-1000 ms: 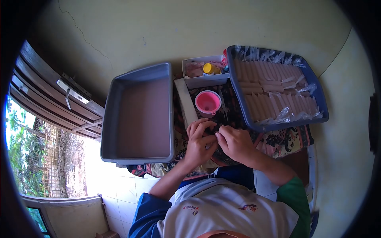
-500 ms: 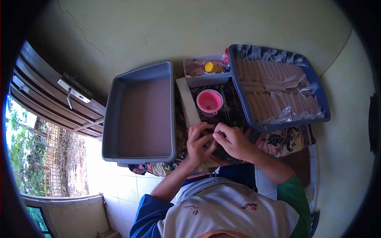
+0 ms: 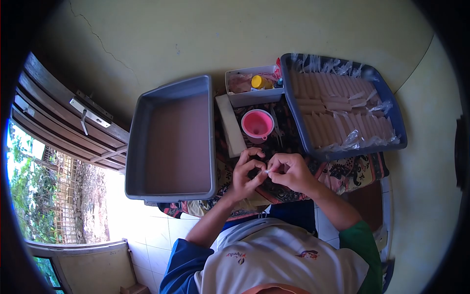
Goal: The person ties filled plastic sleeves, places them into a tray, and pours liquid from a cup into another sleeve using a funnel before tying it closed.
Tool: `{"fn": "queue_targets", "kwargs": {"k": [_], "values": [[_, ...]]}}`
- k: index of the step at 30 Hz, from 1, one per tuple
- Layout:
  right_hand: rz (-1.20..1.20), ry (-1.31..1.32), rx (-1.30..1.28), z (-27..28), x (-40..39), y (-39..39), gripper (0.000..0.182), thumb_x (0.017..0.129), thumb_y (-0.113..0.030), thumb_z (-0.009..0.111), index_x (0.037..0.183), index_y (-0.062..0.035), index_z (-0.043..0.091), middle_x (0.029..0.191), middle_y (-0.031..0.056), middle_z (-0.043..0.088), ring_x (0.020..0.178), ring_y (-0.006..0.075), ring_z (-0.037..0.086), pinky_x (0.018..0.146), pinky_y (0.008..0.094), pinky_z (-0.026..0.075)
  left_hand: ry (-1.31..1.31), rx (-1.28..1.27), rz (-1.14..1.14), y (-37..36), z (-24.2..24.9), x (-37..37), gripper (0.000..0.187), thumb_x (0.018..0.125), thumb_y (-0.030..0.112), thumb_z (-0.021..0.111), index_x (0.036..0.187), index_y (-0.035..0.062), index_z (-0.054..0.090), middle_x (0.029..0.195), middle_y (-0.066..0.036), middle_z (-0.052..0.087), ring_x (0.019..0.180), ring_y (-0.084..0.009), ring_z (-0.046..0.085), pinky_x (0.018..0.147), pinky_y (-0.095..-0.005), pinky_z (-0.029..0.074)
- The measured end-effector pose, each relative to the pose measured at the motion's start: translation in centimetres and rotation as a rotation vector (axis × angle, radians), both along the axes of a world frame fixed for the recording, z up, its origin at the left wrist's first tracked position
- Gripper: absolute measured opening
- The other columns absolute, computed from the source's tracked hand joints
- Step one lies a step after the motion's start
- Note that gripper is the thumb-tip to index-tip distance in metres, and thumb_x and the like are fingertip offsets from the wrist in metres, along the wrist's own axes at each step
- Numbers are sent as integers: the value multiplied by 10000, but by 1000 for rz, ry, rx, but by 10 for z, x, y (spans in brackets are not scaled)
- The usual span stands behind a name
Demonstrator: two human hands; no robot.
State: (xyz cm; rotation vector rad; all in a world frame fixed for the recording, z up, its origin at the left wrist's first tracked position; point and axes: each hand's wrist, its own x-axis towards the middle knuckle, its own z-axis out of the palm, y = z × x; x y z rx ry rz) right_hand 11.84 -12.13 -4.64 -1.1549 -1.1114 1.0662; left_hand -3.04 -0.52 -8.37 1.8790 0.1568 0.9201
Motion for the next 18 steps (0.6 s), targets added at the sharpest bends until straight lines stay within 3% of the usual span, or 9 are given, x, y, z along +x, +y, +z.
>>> {"fn": "queue_targets", "kwargs": {"k": [2, 3, 5, 9, 11, 15, 18], "values": [[-137, -99, 119, -3, -3, 2, 114, 738, 41, 686, 768, 11, 580, 800, 54, 640, 729, 89, 606, 670, 245, 491, 36, -43, -55, 2, -2, 1, 143, 776, 116, 694, 847, 6, 637, 1130, -150, 525, 1185, -320, 482, 1007, -434, 369], [-139, -100, 118, -3, -4, 2, 114, 738, 41, 686, 768, 11, 580, 800, 54, 640, 729, 89, 606, 670, 245, 491, 36, -43, -57, 3, -3, 1, 143, 776, 116, 694, 847, 6, 637, 1130, -150, 525, 1185, -320, 482, 1007, -434, 369], [-221, -352, 209, -4, -4, 2, 144, 700, 61, 687, 762, 7, 569, 809, 78, 631, 730, 128, 626, 659, 263, 501, 41, -101, -96, 3, -5, 2, 140, 807, 132, 675, 851, 8, 630, 1137, -129, 517, 1219, -303, 444, 1048, -426, 310], [-301, -472, 245, -1, -7, 1, 163, 686, 66, 686, 767, 0, 562, 818, 89, 620, 727, 163, 638, 644, 280, 507, 36, -190, -129, 3, 0, 4, 153, 814, 139, 676, 866, 2, 632, 1138, -127, 518, 1223, -305, 441, 1053, -428, 301], [-384, -663, 417, -4, -8, 4, 159, 696, 64, 684, 780, -5, 568, 823, 84, 615, 732, 164, 639, 640, 284, 510, 20, -40, -95, 7, -3, 6, 151, 845, 132, 682, 885, -10, 650, 1139, -144, 523, 1181, -265, 474, 822, -292, 482], [-392, -741, 447, 4, -5, 5, 155, 710, 58, 684, 811, -6, 586, 820, 92, 614, 738, 169, 640, 642, 291, 514, 33, -36, -80, 7, 11, 5, 142, 845, 126, 690, 884, -7, 658, 1138, -142, 524, 1175, -258, 478, 827, -302, 488], [-203, -529, 272, 15, 1, 2, 127, 764, 48, 673, 854, -2, 598, 826, 72, 617, 745, 136, 634, 662, 278, 522, 64, -41, -52, 7, 23, 0, 116, 824, 100, 702, 871, 2, 662, 1142, -145, 528, 1174, -273, 482, 816, -302, 496]]}}
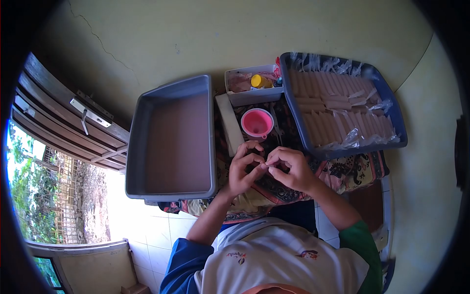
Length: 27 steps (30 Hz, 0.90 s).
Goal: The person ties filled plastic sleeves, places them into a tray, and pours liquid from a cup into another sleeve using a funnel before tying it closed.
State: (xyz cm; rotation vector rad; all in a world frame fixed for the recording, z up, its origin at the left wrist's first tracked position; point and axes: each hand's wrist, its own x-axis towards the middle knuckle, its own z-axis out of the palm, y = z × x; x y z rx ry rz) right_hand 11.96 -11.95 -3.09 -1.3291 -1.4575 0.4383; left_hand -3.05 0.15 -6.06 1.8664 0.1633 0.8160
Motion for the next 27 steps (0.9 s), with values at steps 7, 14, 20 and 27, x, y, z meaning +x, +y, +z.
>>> {"fn": "queue_targets", "kwargs": {"k": [7, 14, 20, 27], "values": [[150, 416, -176, 0, 5, -1, 126, 818, 67, 645, 889, 7, 559, 867, 35, 590, 787, 59, 579, 658, 221, 485, 32, 234, 103, 0, 6, -1, 121, 793, 115, 715, 846, 26, 651, 1153, -142, 525, 1185, -336, 489, 1008, -435, 367], [-96, -57, -14, -3, -2, 1, 225, 746, 75, 665, 826, -28, 481, 759, 89, 544, 640, 196, 601, 584, 300, 489, -9, 241, 179, -13, 1, 7, 119, 778, 86, 713, 846, 10, 651, 1109, -144, 559, 1103, -321, 513, 912, -403, 417], [-166, -160, 230, -12, -11, 8, 258, 737, 92, 660, 855, -27, 464, 783, 109, 520, 637, 257, 567, 561, 347, 464, -33, 50, 238, -16, -13, 12, 83, 838, 72, 676, 858, 1, 635, 1059, -112, 593, 1013, -227, 562, 843, -331, 447], [-231, -188, 261, -20, -8, 4, 271, 711, 103, 678, 825, -35, 475, 779, 109, 522, 702, 283, 581, 610, 364, 475, 80, -806, 16, -24, 2, 12, 99, 861, 65, 692, 913, -15, 667, 1006, -66, 627, 872, -89, 568, 751, -220, 463]]}}
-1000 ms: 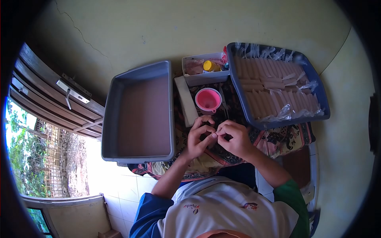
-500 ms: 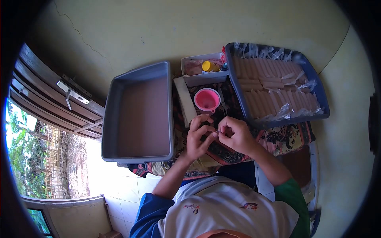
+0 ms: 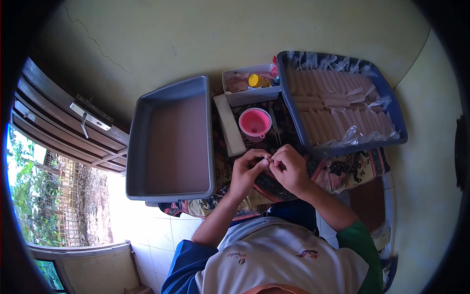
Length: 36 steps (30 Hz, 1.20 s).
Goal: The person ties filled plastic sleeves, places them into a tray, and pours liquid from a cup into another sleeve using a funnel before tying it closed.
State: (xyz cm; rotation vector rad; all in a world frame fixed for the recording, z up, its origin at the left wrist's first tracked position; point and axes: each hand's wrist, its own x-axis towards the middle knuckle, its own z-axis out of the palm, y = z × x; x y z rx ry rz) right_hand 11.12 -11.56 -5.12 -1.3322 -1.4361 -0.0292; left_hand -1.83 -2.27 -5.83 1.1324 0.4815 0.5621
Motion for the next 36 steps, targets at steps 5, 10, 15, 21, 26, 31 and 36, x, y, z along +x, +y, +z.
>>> {"fn": "queue_targets", "kwargs": {"k": [5, 10, 15, 21, 26, 31, 36], "values": [[-52, -97, 107, 2, -2, 3, 244, 717, 112, 658, 843, -33, 508, 877, 127, 567, 791, 288, 614, 648, 359, 503, -36, 196, 123, 1, -12, 0, 116, 806, 15, 729, 915, -26, 731, 927, -72, 647, 849, -113, 592, 767, -230, 475], [-33, -69, 71, 2, -5, 0, 250, 707, 136, 654, 839, -31, 522, 936, 127, 577, 817, 266, 625, 664, 347, 516, -23, 232, 174, -1, -9, -3, 102, 776, -17, 735, 877, -28, 740, 877, -76, 649, 840, -133, 598, 755, -247, 474], [74, -100, 3, 9, -3, -6, 253, 703, 165, 626, 822, -27, 513, 940, 122, 553, 777, 252, 612, 634, 337, 506, -23, 210, 238, -2, -10, -3, 85, 764, -37, 724, 849, -34, 735, 868, -82, 650, 836, -139, 600, 760, -255, 471], [231, -223, -84, 6, -4, -12, 247, 711, 148, 600, 850, -32, 502, 942, 131, 510, 765, 279, 582, 621, 354, 492, -67, 174, 243, 2, -10, -6, 64, 772, -55, 693, 823, -41, 728, 875, -91, 655, 861, -153, 610, 783, -256, 469], [220, -135, -41, 2, -9, -19, 247, 733, 104, 641, 881, -18, 486, 955, 143, 510, 764, 282, 585, 652, 336, 490, -117, 186, 198, 2, -10, -7, 80, 755, -60, 691, 824, -43, 728, 854, -100, 662, 914, -201, 628, 856, -308, 469], [140, 50, -138, 9, -8, -25, 245, 776, 58, 665, 975, 2, 533, 1006, 144, 524, 786, 250, 610, 656, 336, 499, -86, 535, 237, 2, 1, -8, 126, 701, -48, 716, 809, 10, 742, 831, -72, 664, 896, -214, 632, 840, -330, 463], [76, -11, -132, 9, -7, -23, 210, 795, 29, 682, 992, 34, 609, 1075, 149, 544, 826, 227, 640, 676, 327, 523, -103, 1060, 301, 0, 6, -9, 176, 640, -19, 748, 800, 54, 746, 827, -42, 668, 874, -223, 625, 827, -330, 453]]}}
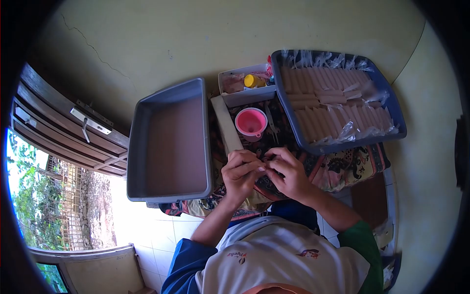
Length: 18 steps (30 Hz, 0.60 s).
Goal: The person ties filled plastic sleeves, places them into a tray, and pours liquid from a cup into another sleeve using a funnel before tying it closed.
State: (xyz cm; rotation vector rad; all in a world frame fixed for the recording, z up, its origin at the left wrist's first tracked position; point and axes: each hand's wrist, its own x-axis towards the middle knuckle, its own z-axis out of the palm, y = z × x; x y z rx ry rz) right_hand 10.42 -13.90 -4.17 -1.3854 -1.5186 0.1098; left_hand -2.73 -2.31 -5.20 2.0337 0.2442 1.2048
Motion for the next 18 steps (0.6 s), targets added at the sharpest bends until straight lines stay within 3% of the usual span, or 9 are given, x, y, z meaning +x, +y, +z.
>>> {"fn": "queue_targets", "kwargs": {"k": [3, 5, 6, 10, 12, 18], "values": [[6, 73, -6, -3, 0, 3, 128, 797, 49, 673, 915, 58, 624, 1107, 151, 548, 841, 221, 652, 697, 325, 533, -46, -9, -1, -4, -6, 3, 163, 691, 0, 762, 852, 10, 740, 840, -45, 675, 882, -212, 604, 832, -327, 466], [-17, 80, 17, -9, 1, 4, 156, 793, 65, 669, 940, 71, 618, 1128, 153, 541, 822, 216, 654, 695, 326, 533, 16, -406, -9, -13, -2, 5, 288, 659, 63, 806, 943, 53, 756, 911, -59, 694, 894, -201, 607, 842, -341, 456], [-16, 79, 17, -8, 1, 5, 156, 793, 65, 669, 940, 71, 618, 1128, 153, 541, 822, 216, 654, 695, 326, 533, 105, -406, -23, -12, -3, 4, 326, 688, 87, 813, 1005, 45, 746, 939, -73, 699, 909, -190, 603, 835, -339, 466], [-32, 50, 35, -7, -1, 6, 148, 766, 90, 676, 902, 72, 621, 1137, 161, 545, 803, 210, 656, 694, 323, 534, 118, -419, -16, -17, -19, 4, 276, 720, 74, 799, 988, 32, 746, 941, -84, 700, 905, -187, 603, 826, -318, 470], [-52, 46, 35, -7, -2, 6, 146, 747, 104, 685, 877, 69, 628, 1134, 164, 556, 785, 201, 657, 687, 321, 534, 108, -561, 17, -20, -16, 2, 197, 762, 49, 771, 956, 24, 748, 939, -88, 701, 908, -179, 603, 835, -303, 470], [-149, 48, 155, -9, -7, 9, 277, 724, 78, 739, 837, 16, 494, 1140, 175, 558, 789, 205, 655, 691, 315, 525, -36, -632, -47, -22, -14, 6, 83, 827, -36, 664, 892, -49, 713, 955, -104, 658, 895, -172, 601, 824, -286, 467]]}}
